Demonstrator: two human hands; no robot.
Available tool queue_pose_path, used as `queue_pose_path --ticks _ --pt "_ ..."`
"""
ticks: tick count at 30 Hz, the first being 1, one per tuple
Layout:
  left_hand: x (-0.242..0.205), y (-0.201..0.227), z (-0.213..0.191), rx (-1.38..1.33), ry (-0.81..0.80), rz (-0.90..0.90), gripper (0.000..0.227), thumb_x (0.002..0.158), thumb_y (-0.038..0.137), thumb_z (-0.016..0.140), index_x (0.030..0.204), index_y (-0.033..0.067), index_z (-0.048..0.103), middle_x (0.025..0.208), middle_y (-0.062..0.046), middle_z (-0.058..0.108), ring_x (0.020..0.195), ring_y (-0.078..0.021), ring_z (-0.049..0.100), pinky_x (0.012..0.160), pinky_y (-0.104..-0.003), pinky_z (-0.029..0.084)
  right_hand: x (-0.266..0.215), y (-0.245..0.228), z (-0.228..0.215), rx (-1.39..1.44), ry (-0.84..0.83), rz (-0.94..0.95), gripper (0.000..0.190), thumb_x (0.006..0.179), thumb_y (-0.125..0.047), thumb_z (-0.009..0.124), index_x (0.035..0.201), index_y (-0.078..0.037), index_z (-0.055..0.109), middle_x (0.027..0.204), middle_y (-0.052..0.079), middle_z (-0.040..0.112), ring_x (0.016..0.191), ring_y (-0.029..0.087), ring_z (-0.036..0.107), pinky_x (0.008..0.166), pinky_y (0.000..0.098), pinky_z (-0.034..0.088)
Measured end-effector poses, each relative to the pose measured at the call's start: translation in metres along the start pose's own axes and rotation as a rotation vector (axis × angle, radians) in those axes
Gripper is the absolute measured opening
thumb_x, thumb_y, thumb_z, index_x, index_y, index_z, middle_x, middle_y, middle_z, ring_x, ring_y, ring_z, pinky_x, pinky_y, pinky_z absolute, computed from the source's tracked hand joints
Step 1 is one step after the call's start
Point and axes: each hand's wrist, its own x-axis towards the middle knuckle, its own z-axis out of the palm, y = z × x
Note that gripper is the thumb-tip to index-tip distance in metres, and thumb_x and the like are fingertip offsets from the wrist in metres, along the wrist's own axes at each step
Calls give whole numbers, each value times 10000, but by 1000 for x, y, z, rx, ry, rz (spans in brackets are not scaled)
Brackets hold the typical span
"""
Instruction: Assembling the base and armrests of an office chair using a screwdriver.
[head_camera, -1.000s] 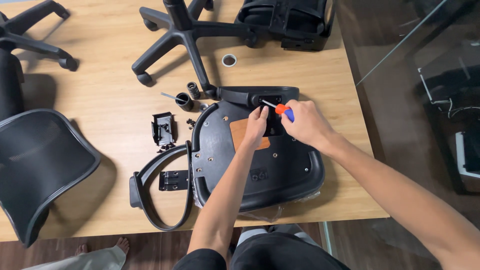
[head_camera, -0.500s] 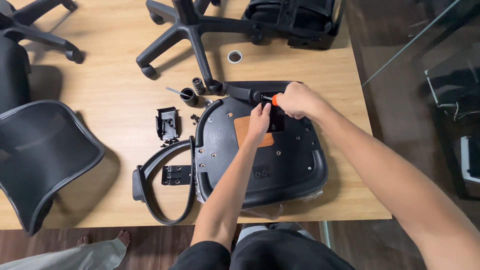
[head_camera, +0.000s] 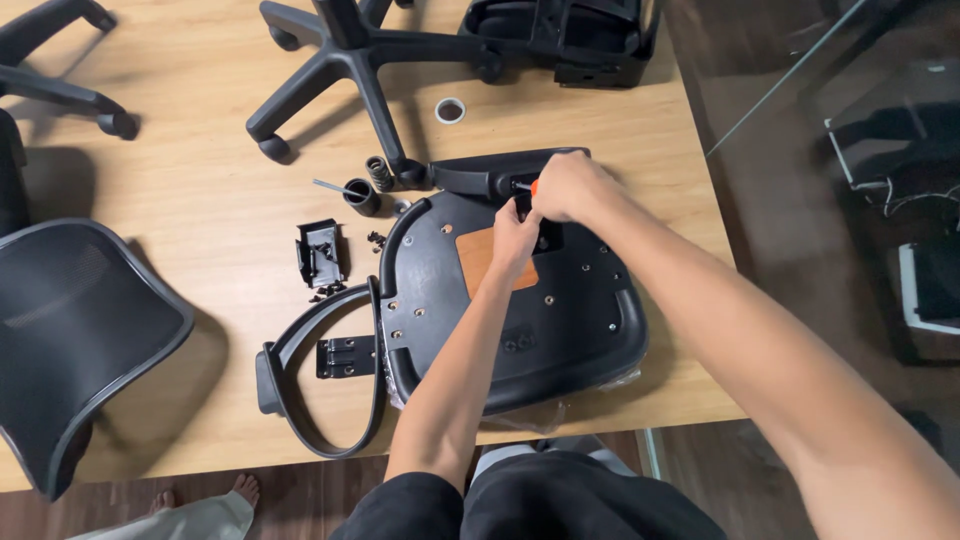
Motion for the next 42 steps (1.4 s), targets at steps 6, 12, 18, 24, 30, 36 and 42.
queue_pose_path --ticks 6,12,18,24,30,36,42 --pt "9 -7 -9 -6 15 -3 121 936 89 699 1013 -3 682 743 43 552 658 -49 466 591 -251 419 22 -18 -29 10 -341 121 205 785 -75 570 754 38 739 737 210 725 715 337 747 632 434 551" --pt "-1 30 -16 31 -1 -109 139 920 115 661 1028 28 653 711 21 587 615 -78 501 547 -286 428 16 -48 -39 -192 -262 120 150 711 -23 706 812 -56 811 885 213 756 885 333 751 764 429 595" --pt "35 -30 -14 84 17 102 147 959 58 594 1040 -19 691 832 -26 733 738 -67 634 660 -257 521 -8 -65 -45 21 -94 249 271 750 -149 792 996 -36 786 1062 202 754 1038 341 734 858 428 598" --pt "19 -15 -18 -67 -46 -60 164 947 71 603 1067 -27 657 799 -61 682 592 -140 606 515 -320 501 -18 -59 -46 -61 -98 132 367 737 -283 875 968 -18 770 1012 233 722 950 373 705 810 454 572" --pt "28 -67 -27 -2 -65 146 137 995 84 672 1092 -12 678 892 -52 730 765 -79 643 659 -273 529 27 -30 -5 607 -537 405 183 903 -132 594 746 -41 566 632 83 558 414 158 497 384 284 427" --pt "5 16 -49 151 -68 -119 163 956 134 654 1052 3 654 776 -97 683 601 -139 623 512 -309 494 45 -34 14 836 -602 493 270 946 -196 569 726 -58 497 578 36 510 413 107 448 359 243 343" --pt "27 9 -33 74 -60 -49 172 874 119 694 954 -5 606 741 -80 684 589 -134 638 493 -324 501 -5 -96 -43 174 -341 458 290 919 -159 545 790 57 691 729 181 699 500 240 618 456 349 502"
